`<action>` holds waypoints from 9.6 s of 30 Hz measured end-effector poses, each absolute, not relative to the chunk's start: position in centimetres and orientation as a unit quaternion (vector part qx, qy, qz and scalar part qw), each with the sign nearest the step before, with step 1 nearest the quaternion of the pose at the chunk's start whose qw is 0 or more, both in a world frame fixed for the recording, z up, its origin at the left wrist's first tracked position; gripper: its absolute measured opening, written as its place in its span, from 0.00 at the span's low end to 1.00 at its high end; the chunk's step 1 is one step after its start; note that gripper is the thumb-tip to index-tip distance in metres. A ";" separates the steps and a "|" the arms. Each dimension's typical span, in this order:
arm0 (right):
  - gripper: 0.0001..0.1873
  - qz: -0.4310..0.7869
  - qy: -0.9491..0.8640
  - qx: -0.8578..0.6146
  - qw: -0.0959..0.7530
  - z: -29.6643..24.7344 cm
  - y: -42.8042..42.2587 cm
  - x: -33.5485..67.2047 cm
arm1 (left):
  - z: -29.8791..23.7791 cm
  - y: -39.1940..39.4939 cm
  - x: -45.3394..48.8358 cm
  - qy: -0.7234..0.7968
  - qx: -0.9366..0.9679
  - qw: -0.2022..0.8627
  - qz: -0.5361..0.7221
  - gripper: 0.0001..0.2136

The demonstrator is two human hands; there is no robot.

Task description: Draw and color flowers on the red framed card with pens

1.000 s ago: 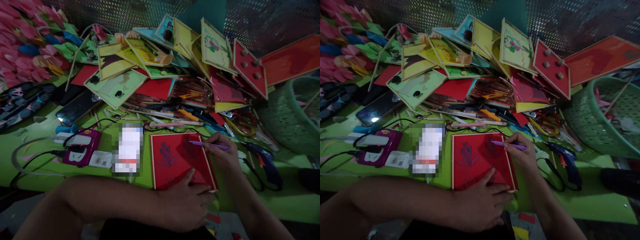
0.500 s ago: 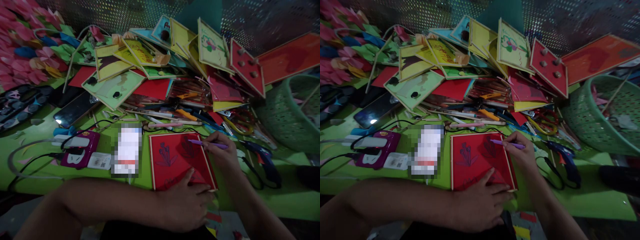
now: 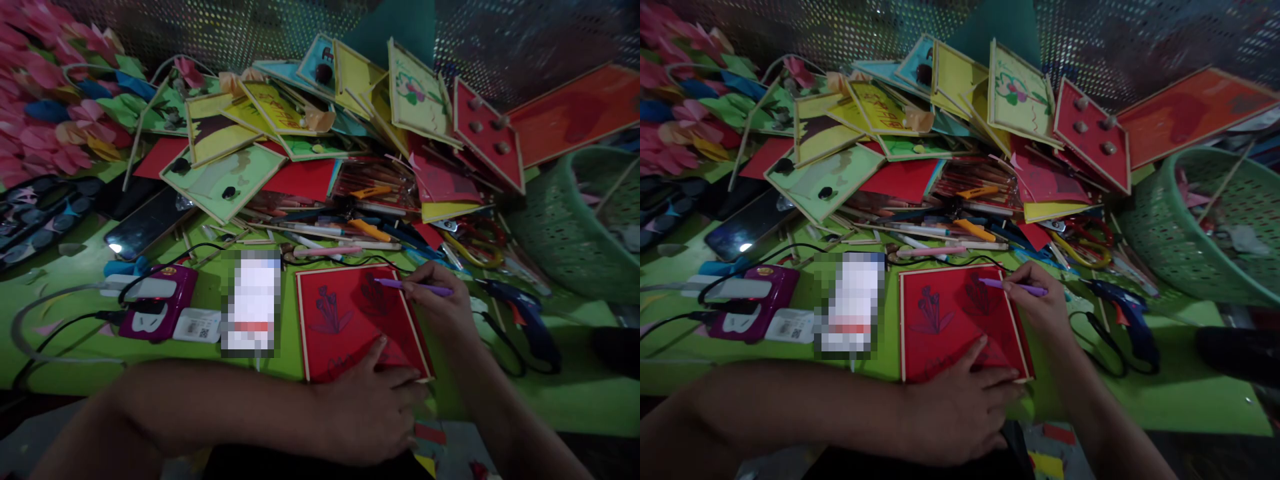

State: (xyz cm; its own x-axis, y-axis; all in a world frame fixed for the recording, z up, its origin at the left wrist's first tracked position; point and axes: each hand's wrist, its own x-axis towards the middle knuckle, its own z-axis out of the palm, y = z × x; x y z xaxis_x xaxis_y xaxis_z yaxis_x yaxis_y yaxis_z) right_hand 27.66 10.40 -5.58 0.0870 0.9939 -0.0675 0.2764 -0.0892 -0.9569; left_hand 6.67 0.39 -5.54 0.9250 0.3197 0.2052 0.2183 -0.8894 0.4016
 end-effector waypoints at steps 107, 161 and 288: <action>0.10 0.398 -0.563 -0.604 0.399 -4.8 10.6 26.7 | -6.0 0.1 6.7 0.144 0.965 0.159 0.152 0.22; 0.13 0.417 -0.560 -0.590 0.406 -5.0 10.5 26.9 | -6.1 0.2 6.7 0.139 0.966 0.161 0.146 0.22; 0.15 0.443 -0.494 -0.585 0.467 -5.1 10.7 26.9 | -6.0 0.2 6.6 0.145 0.965 0.169 0.140 0.24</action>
State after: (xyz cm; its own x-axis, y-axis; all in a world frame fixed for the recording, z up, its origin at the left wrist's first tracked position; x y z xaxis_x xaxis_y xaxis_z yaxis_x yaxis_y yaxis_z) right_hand 26.90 10.70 -5.07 0.1201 0.9912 -0.0565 0.1633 -0.0759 -0.9837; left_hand 6.63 0.19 -6.05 0.9192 0.3263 0.2206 0.2320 -0.9012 0.3660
